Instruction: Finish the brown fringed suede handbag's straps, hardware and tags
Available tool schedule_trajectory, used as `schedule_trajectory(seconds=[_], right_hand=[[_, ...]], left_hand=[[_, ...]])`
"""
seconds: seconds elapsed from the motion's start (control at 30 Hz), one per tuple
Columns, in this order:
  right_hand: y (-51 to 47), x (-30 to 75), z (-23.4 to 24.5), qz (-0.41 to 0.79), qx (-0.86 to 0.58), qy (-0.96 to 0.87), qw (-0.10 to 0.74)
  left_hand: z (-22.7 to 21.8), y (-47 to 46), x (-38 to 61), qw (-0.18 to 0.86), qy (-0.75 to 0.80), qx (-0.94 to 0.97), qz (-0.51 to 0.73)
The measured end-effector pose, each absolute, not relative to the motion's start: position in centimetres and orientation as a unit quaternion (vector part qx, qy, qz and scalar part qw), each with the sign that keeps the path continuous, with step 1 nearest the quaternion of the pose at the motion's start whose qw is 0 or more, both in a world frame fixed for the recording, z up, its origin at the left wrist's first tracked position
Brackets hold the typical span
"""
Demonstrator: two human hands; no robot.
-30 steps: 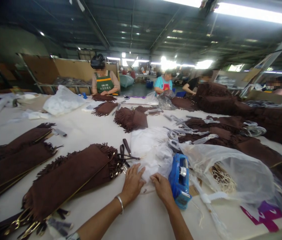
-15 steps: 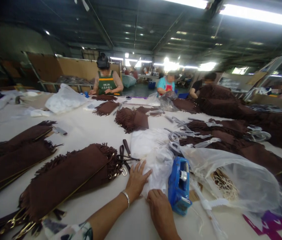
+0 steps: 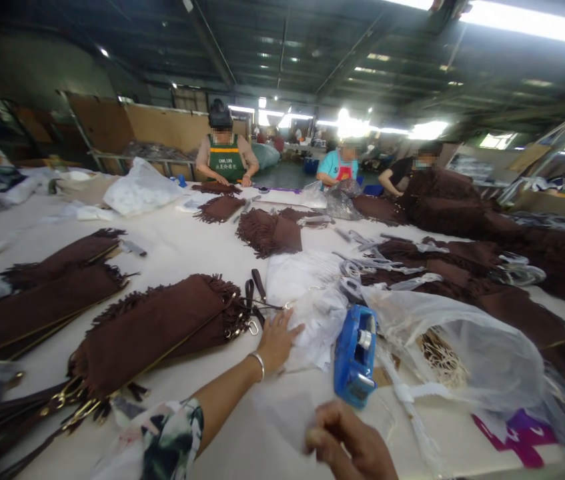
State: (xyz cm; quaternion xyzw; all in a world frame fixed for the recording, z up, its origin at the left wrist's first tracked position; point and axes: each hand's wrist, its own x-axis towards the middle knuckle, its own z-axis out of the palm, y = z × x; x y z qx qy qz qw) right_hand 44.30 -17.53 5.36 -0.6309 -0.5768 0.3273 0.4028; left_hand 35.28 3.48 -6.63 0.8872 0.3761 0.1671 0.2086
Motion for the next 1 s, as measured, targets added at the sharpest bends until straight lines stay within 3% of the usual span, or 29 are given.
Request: schedule_trajectory(seconds=[0.1,0.23,0.3,0.4,0.5,0.73,1.0], right_hand=[[-16.4,43.8,5.6,0.302,-0.683,-0.507,0.43],[-14.9,41.9,4.5,0.369,-0.659,-0.488,0.438],[-14.5,40.5,4.2,0.392,-0.644,-0.494,0.433],[-14.0,38.1,4.5,0.408,-0.623,-0.522,0.415],[-13.6,35.7,5.0,0.415,-0.61,-0.549,0.394],[-13.1,29.4,3.7,0.41,-0.598,-0.595,0.347],[-13.4,18.8,0.3,0.485,-0.516,-0.65,0.275]], left_hand=[[-3.2,3.7,33.3,0.234,0.382,0.87,0.206],[1.9,2.4,27.9,0.265,0.379,0.838,0.29],[3.5,0.5,24.5,0.411,0.336,0.783,0.323],[3.9,-3.2,19.8,0.651,0.273,0.668,0.237],[2.5,-6.4,16.0,0.75,0.28,0.566,0.197],[0.7,-10.1,8.3,0.672,0.414,0.545,0.283],[0.1,-15.7,-2.7,0.551,0.544,0.572,0.271]])
